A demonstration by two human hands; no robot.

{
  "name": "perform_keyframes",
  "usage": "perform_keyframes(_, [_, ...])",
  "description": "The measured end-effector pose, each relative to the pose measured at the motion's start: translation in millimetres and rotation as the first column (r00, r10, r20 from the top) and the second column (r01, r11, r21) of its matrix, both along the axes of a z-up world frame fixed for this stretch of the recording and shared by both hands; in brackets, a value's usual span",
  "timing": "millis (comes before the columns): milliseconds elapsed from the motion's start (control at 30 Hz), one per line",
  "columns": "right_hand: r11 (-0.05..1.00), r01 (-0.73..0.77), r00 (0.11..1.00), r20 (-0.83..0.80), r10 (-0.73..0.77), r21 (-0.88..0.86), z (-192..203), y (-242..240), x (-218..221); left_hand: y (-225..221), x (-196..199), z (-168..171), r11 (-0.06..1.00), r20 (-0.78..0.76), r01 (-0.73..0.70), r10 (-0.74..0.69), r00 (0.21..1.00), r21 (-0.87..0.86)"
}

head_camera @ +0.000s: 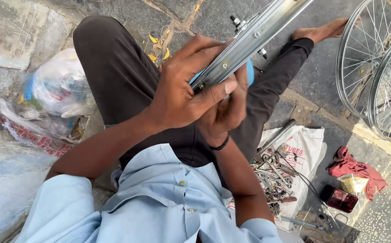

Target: The person sits on the ground holding a bicycle wheel across their lap and works on the rim and spokes by hand, turning small components at the rim and hub. At the end they hold the wheel upright and work on the hub axle area by hand.

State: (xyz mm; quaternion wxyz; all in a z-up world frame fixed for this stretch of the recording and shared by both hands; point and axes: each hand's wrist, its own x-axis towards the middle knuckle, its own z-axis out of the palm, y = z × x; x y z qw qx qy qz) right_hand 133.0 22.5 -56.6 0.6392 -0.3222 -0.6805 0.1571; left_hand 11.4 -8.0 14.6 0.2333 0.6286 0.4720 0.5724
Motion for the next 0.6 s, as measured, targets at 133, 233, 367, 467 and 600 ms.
perform_keyframes(133, [0.996,-0.081,0.98,0.181,0.085,-0.031,37.6,29.4,48.8,1.0,-2.7,-6.9,0.993,0.048,0.119,-0.119,0.992,0.005])
perform_keyframes(233, [0.886,-0.398,0.83,0.319,0.458,-0.237,88.7,55.6,60.2,1.1,-2.5,-4.3,0.996,0.056,0.089,-0.09,0.994,0.022])
perform_keyframes(367, [0.835,-0.448,0.726,0.415,0.548,-0.32,75.1,58.6,52.7,-0.9,6.1,-9.2,1.0,0.101,-0.01,0.012,0.995,-0.016])
perform_keyframes(467, [0.954,-0.299,0.883,0.371,0.287,-0.026,40.7,51.1,28.2,-2.5,4.4,-8.2,0.997,0.069,-0.06,0.056,0.996,0.054])
perform_keyframes(600, [0.978,-0.208,0.949,0.24,0.202,-0.002,41.0,41.7,28.3,6.0,-4.4,11.9,0.993,-0.124,-0.065,0.077,0.989,0.099])
